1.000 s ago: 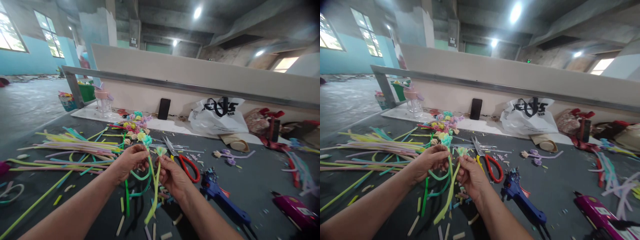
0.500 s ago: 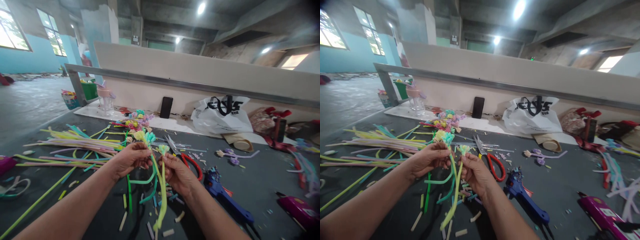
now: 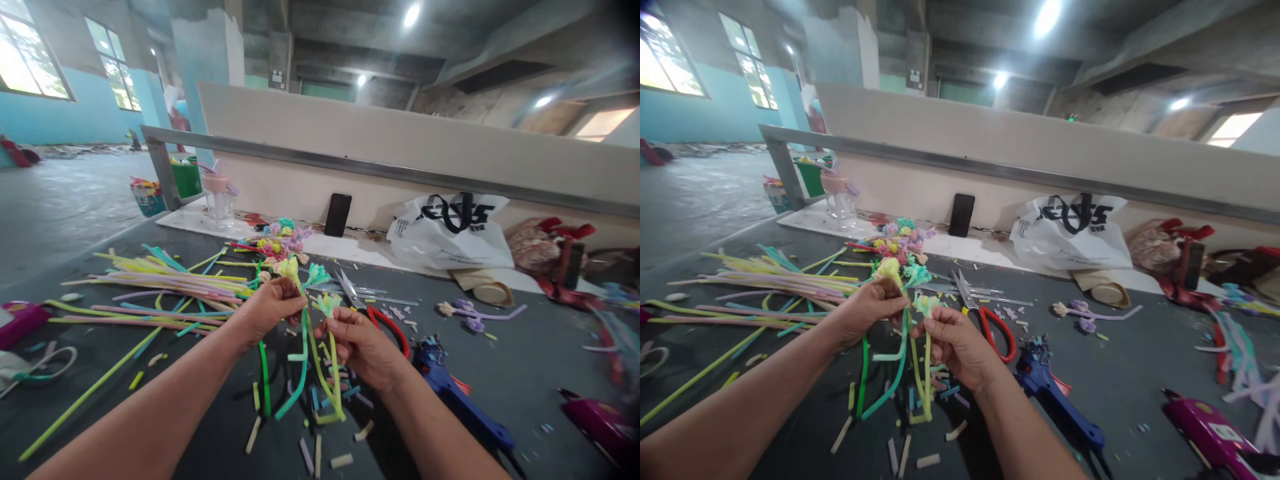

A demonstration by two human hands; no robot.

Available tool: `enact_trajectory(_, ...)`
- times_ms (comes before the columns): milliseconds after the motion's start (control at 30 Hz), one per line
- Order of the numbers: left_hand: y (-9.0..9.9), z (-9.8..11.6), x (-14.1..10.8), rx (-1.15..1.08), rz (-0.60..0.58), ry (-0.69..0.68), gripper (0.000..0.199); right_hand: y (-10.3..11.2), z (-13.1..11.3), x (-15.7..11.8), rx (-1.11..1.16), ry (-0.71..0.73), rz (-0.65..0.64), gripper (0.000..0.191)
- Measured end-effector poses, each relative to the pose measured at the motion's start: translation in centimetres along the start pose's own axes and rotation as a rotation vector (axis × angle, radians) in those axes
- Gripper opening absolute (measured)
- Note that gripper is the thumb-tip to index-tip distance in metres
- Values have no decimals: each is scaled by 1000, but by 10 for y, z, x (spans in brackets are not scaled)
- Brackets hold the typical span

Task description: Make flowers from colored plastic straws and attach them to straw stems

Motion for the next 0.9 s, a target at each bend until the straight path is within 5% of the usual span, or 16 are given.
enact_trajectory(300, 8, -4, 4, 52, 103, -11, 21, 12, 2, 2, -175, 83, 196, 29)
enact_trajectory(900, -16, -14, 1, -52, -85, -2, 16, 5, 8, 6, 6, 37, 127, 27)
Point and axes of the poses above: each hand's wrist, its own x-axis towards the middle knuckle, its own y-axis out of the back of the hand, z = x × y, the point moved 9 cm from there along x, towards the middle knuckle, and after that the axes turned 4 degrees about z, right-handed, at the moved point
